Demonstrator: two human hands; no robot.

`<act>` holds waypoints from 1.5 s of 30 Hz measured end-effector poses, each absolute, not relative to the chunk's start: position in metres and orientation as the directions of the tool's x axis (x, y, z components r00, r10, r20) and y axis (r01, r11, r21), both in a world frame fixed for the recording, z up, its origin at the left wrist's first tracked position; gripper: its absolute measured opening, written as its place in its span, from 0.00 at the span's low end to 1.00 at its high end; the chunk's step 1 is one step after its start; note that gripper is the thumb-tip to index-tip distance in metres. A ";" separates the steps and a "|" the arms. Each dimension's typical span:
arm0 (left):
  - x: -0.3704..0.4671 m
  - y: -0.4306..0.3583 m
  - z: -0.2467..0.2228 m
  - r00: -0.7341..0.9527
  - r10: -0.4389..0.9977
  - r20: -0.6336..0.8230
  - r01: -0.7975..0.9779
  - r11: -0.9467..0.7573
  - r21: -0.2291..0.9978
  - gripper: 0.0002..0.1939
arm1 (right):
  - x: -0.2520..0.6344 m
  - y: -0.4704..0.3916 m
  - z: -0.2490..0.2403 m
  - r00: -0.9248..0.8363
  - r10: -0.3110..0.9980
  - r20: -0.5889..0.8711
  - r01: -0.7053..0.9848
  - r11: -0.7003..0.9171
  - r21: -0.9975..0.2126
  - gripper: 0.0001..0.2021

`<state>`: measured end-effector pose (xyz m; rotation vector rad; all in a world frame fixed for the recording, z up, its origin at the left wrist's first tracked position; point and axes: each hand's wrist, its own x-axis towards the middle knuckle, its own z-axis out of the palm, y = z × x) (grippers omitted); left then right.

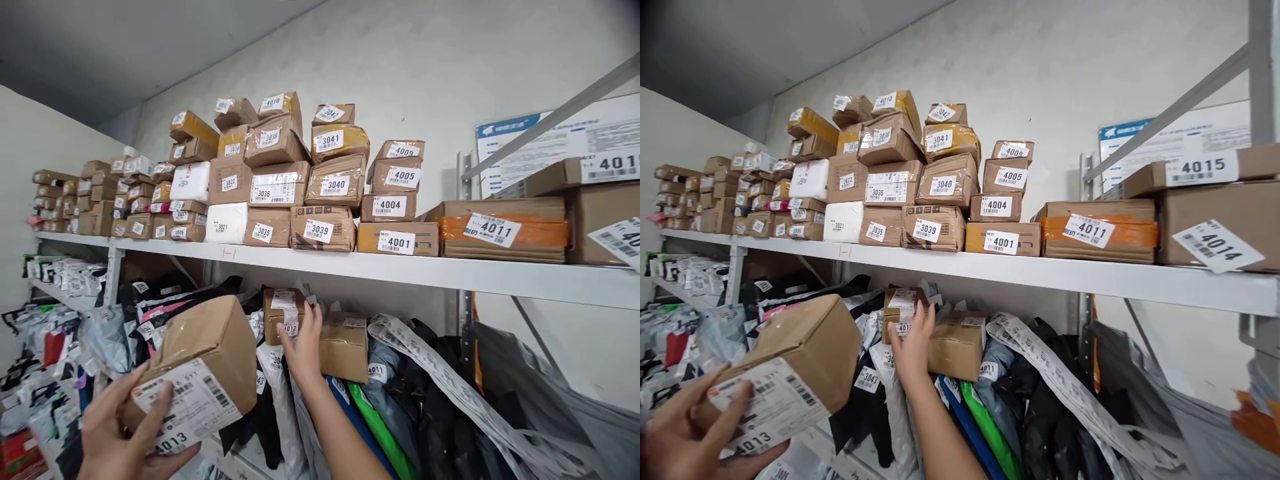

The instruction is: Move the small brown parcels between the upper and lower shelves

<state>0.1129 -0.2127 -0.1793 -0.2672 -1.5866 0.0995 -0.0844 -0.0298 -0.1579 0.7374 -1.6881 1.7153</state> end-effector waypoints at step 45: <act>0.053 0.058 -0.208 0.048 0.499 0.865 0.878 0.392 -0.275 0.10 | 0.068 0.223 -0.259 -0.962 0.274 -0.002 -0.226 -0.796 -0.562 0.30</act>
